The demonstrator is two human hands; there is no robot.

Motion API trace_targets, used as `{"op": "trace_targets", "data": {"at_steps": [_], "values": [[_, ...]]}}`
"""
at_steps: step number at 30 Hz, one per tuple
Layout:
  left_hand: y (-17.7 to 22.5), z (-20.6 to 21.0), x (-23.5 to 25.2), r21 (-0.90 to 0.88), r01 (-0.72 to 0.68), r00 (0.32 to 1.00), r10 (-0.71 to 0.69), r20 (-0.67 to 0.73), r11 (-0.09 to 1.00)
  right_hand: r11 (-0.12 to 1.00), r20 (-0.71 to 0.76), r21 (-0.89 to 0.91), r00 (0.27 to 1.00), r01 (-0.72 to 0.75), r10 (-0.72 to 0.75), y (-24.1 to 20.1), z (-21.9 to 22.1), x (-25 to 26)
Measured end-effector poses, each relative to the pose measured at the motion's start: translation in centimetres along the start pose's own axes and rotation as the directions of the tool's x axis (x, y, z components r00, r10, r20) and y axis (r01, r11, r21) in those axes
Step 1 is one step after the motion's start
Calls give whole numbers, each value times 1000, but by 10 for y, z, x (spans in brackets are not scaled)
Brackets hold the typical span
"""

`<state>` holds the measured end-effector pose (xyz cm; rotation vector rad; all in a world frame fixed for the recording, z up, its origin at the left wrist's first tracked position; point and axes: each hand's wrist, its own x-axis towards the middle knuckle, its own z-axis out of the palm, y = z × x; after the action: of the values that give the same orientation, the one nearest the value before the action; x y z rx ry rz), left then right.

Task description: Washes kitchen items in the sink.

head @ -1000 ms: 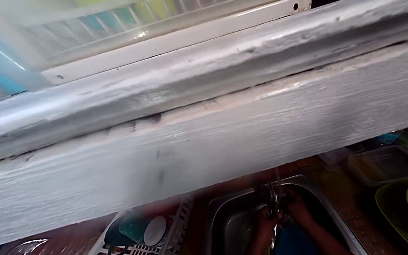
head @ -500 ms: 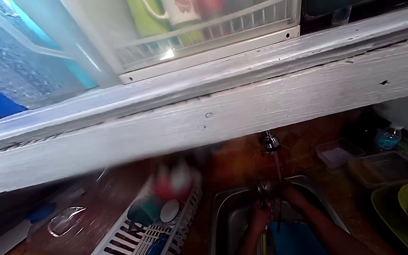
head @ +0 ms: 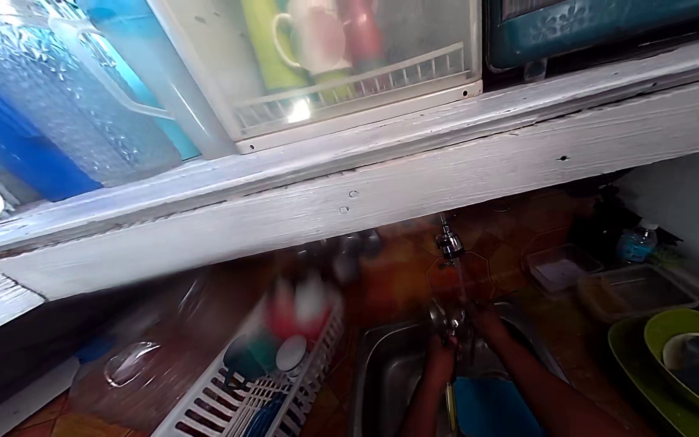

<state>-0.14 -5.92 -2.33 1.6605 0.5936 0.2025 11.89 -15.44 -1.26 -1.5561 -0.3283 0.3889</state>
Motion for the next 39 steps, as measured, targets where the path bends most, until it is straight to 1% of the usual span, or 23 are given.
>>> {"op": "trace_targets", "data": {"at_steps": [2, 4, 5, 8, 11, 13, 15, 18, 20, 23, 25, 29, 31, 33, 36, 38, 39], "values": [[-1, 2, 5, 40, -69, 998, 69, 3, 997, 993, 15, 111, 999, -45, 43, 0, -1, -2], [-1, 5, 10, 72, -92, 996, 92, 4, 993, 965, 39, 236, 993, -115, 109, 1, -2, 0], [-2, 6, 13, 78, -94, 996, 94, 7, 993, 953, 60, 271, 991, -133, 121, 2, -4, 1], [-2, 9, 18, 90, -85, 996, 83, 33, 992, 951, 99, 281, 990, -129, 105, 9, -9, 7], [0, 9, 22, 82, -78, 995, 72, 73, 994, 937, 219, 284, 965, -202, 141, 16, -13, 9], [1, 10, 26, 66, -57, 995, 51, 89, 996, 910, 266, 341, 952, -237, 148, 23, -12, 10], [1, 10, 29, 79, -22, 997, 16, 73, 997, 905, 235, 340, 955, -255, 181, 26, -11, 12], [0, 11, 29, 119, 82, 996, -85, 21, 990, 947, 131, 194, 963, -256, 234, 25, -16, 12], [-4, 10, 30, 114, 117, 993, -117, 1, 987, 968, 95, 105, 971, -227, 217, 23, -17, 12], [-10, 9, 30, 67, 108, 994, -110, 17, 992, 988, 83, -14, 985, -153, 154, 21, -16, 12], [-8, 7, 29, 53, 103, 994, -105, 40, 993, 992, 74, 5, 989, -128, 127, 21, -14, 13], [-8, 3, 29, 19, 82, 990, -84, 115, 996, 986, 64, 148, 996, -76, 67, 34, -11, 17], [-10, 4, 30, -7, 71, 985, -69, 158, 997, 985, 70, 167, 997, -47, 36, 38, -9, 18], [-10, 7, 31, -30, 62, 985, -56, 166, 998, 976, 47, 210, 997, -63, 54, 40, -1, 17], [-9, 8, 34, -62, 49, 990, -40, 139, 997, 957, 28, 272, 995, -95, 91, 34, 9, 13], [-9, 5, 35, -72, 49, 990, -39, 132, 996, 957, 46, 278, 996, -81, 70, 30, 12, 13], [-8, 2, 35, -72, 53, 989, -42, 140, 996, 967, 54, 247, 997, -58, 46, 29, 12, 14]]}}
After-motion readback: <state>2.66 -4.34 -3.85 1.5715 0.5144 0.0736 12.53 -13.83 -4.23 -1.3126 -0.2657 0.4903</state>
